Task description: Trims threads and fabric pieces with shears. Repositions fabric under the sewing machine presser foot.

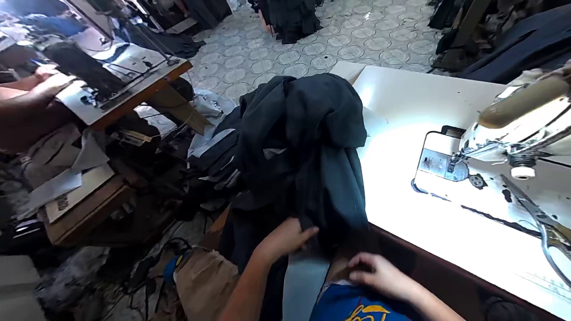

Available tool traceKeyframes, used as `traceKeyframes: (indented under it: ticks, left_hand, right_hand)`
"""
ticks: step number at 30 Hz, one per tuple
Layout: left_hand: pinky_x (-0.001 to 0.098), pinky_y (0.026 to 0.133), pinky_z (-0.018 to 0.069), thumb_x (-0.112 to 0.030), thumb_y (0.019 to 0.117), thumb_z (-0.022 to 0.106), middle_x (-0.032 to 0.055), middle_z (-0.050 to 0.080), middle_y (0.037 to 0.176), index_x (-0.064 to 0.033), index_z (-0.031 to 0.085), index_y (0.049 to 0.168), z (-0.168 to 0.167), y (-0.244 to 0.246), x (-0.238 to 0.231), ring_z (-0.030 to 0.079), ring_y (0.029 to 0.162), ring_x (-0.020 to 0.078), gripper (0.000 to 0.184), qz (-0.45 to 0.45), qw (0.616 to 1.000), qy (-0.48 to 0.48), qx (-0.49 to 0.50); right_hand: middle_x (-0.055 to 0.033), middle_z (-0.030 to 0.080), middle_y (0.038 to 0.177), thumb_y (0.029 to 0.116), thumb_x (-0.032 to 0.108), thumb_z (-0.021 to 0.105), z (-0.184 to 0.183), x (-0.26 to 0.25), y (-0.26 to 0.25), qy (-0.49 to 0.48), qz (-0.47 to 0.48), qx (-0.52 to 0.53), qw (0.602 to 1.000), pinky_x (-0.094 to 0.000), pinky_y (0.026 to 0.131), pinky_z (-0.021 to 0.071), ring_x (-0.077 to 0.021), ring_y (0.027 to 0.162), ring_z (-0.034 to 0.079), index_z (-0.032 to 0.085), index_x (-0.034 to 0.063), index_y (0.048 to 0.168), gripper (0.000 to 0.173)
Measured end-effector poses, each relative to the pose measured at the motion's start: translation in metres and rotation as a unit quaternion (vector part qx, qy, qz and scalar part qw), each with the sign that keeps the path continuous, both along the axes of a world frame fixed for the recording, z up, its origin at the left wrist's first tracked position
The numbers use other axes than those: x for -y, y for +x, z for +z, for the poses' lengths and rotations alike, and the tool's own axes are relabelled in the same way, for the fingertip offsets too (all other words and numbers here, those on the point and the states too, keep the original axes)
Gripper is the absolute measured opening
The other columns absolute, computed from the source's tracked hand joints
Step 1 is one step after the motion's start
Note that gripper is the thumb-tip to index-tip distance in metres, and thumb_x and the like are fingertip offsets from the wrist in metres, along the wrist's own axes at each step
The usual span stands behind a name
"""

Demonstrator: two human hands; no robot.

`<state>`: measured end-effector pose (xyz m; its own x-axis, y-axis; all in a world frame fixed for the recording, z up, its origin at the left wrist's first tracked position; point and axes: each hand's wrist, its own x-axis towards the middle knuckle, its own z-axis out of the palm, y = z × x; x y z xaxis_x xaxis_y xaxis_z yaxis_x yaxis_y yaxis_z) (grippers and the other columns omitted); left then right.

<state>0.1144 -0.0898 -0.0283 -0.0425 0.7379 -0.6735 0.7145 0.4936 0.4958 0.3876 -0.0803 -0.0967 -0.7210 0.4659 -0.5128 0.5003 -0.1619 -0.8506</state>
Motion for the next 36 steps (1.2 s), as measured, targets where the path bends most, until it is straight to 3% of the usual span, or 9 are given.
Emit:
traceKeyframes:
  ticks: [3,8,12,16,18,21,24,31,36]
  left_hand:
    - [0.0242,0.067,0.062,-0.029,0.1069,0.05,-0.0058,0.074,0.081,-0.0083,0.065,0.108,0.036,0.01,0.01,0.072,0.069,0.0041,0.026,-0.051,0.932,0.063,0.352]
    - [0.023,0.07,0.0626,-0.057,0.0964,0.056,-0.0031,0.079,0.092,-0.0227,0.077,0.109,0.057,0.076,-0.033,0.075,0.078,0.0067,0.042,0.019,0.715,0.169,0.678]
    - [0.0186,0.07,0.0591,-0.054,0.1029,0.046,-0.0091,0.077,0.088,-0.0284,0.076,0.097,0.084,0.077,-0.064,0.072,0.077,0.001,0.041,0.111,0.701,0.374,0.597]
    - [0.0218,0.087,0.0566,-0.042,0.1102,0.034,-0.0144,0.072,0.095,-0.0291,0.07,0.102,0.116,0.039,-0.1,0.067,0.093,-0.002,0.039,0.135,0.663,0.503,0.537]
    - [0.0252,0.092,0.0547,-0.037,0.1121,0.019,-0.014,0.071,0.098,-0.0279,0.065,0.103,0.127,0.021,-0.127,0.066,0.098,0.0003,0.048,0.137,0.653,0.525,0.528]
    - [0.0329,0.101,0.052,-0.05,0.11,0.009,-0.0109,0.069,0.111,-0.027,0.059,0.123,0.116,-0.029,-0.157,0.064,0.111,0.0061,0.057,0.164,0.618,0.547,0.54]
    - [0.0322,0.101,0.0521,-0.057,0.1064,0.002,-0.0089,0.065,0.122,-0.0239,0.05,0.135,0.094,-0.058,-0.151,0.062,0.117,0.0047,0.065,0.246,0.603,0.595,0.472]
    - [0.0312,0.114,0.0395,-0.022,0.1119,0.021,0.0112,0.043,0.15,0.0019,0.023,0.152,0.049,-0.043,-0.07,0.047,0.136,0.0139,0.047,0.437,0.605,0.609,0.271]
    - [0.0352,0.117,0.0347,-0.042,0.1024,0.057,0.0114,0.054,0.147,-0.0042,0.054,0.14,0.013,0.124,-0.005,0.046,0.14,0.0145,0.054,-0.172,0.78,0.6,0.051]
  right_hand:
    - [-0.03,0.048,0.148,0.0916,0.029,0.076,0.015,0.015,-0.009,0.006,0.056,-0.032,0.998,-0.0516,0.114,0.0408,-0.0394,0.136,0.051,0.039,-0.0061,0.151,0.079]
    - [-0.0204,0.072,0.113,0.1011,0.034,0.062,0.044,0.015,-0.041,0.069,-0.098,-0.022,0.993,-0.0501,0.099,0.0509,-0.0283,0.111,0.068,0.068,-0.0034,0.122,0.044]
    - [-0.0061,0.074,0.092,0.0981,0.019,0.066,0.085,-0.001,0.023,0.149,-0.066,-0.213,0.963,-0.0229,0.082,0.0567,-0.0016,0.087,0.069,0.071,-0.0031,0.107,0.025]
    - [-0.0066,0.07,0.078,0.09,0.018,0.071,0.123,-0.019,0.115,0.256,0.035,-0.116,0.959,-0.0363,0.067,0.0548,-0.0122,0.073,0.068,0.072,0.0021,0.094,0.016]
    - [-0.0032,0.068,0.071,0.0838,0.023,0.07,0.148,-0.019,0.137,0.491,-0.097,-0.039,0.865,-0.0331,0.058,0.054,-0.0115,0.065,0.067,0.072,0.0102,0.088,0.014]
    - [-0.0012,0.069,0.08,0.0989,0.029,0.062,0.19,-0.029,0.141,0.685,-0.204,0.004,0.7,-0.0303,0.085,0.0399,-0.0091,0.077,0.06,0.069,0.014,0.095,0.017]
    - [-0.0017,0.071,0.08,0.0981,0.022,0.059,0.165,-0.037,0.108,0.738,-0.198,0.046,0.644,-0.042,0.086,0.0435,-0.0179,0.077,0.066,0.074,0.0179,0.091,0.017]
    - [-0.0028,0.076,0.102,0.0922,0.026,0.07,0.051,-0.016,0.092,0.601,-0.159,-0.032,0.783,-0.0402,0.093,0.0543,-0.0184,0.099,0.071,0.078,0.0138,0.102,0.018]
    - [-0.0203,0.074,0.1,0.0947,0.014,0.063,0.099,-0.017,0.205,0.565,-0.4,0.175,0.7,-0.0475,0.077,0.0601,-0.0324,0.086,0.073,0.075,-0.0026,0.107,0.024]
